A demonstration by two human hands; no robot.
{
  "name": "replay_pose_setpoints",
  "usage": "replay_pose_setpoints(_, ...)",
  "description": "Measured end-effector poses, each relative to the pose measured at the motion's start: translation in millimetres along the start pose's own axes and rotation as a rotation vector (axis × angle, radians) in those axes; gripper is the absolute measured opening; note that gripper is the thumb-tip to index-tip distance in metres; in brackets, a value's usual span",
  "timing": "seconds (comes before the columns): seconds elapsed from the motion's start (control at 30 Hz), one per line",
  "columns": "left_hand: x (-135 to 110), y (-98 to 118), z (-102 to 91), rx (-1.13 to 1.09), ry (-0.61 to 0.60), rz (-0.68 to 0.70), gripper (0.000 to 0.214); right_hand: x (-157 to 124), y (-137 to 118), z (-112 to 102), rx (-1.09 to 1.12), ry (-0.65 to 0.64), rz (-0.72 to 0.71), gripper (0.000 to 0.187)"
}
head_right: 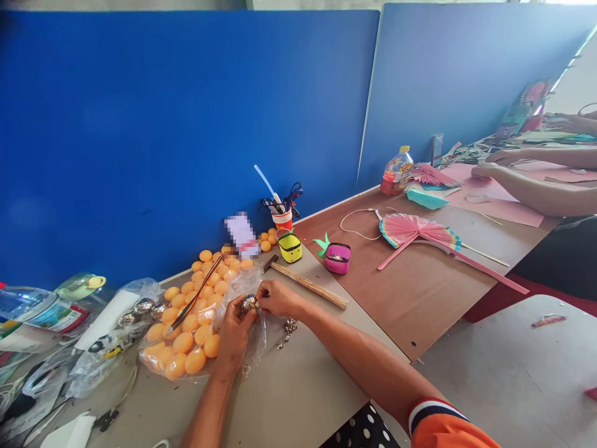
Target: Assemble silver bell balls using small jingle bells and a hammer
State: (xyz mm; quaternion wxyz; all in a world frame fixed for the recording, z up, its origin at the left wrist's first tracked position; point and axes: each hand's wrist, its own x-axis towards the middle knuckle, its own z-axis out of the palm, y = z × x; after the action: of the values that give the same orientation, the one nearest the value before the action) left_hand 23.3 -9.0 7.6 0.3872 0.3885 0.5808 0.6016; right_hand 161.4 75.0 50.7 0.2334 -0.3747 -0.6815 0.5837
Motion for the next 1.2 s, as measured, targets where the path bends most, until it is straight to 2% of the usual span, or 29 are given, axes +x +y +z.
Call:
replay_pose_setpoints(0.17, -1, 1, 0.8, -0.007, -0.007, 0.007, 0.049, 0, -1, 2, -0.027, 0.01, 0.017, 0.015)
replay_pose_setpoints(0.27, -1, 3, 0.4, -0.025, -0.01, 0.004, 0.049, 3, 0, 0, 0.061, -0.027, 0.022, 0.013)
replay_pose_setpoints(0.4, 0, 3, -2.1, -0.054, 0.026, -0.006, 0.048, 2, -4, -15, 0.216, -0.117, -0.018, 0.008)
replay_pose_setpoints(0.47, 0, 4, -2.4, -0.093, 0.043, -0.012, 0.048, -2, -9, -25, 0.173, -0.174, -0.044, 0.005)
replay_pose_setpoints(0.63, -1, 9, 1.8, -0.24, 0.054, -0.038, 0.045, -13, -21, -42, -0.13, -0.484, -0.074, 0.01)
replay_pose_setpoints(0.73, 0, 13, 3.7, -0.293, 0.07, -0.064, 0.045, -16, -21, -38, -0.306, -0.693, -0.048, 0.01)
replay_pose_setpoints(0.8, 1, 14, 3.9, -0.305, 0.079, -0.074, 0.046, -18, -20, -31, -0.46, -0.765, -0.048, 0.011)
replay_pose_setpoints(1.0, 2, 13, 3.5, -0.295, 0.087, -0.071, 0.051, -27, -25, -9, -0.968, -0.695, -0.164, 0.01)
replay_pose_setpoints(1.2, 3, 11, 3.8, -0.278, 0.093, -0.07, 0.053, -32, -30, 0, -1.221, -0.69, -0.238, 0.018)
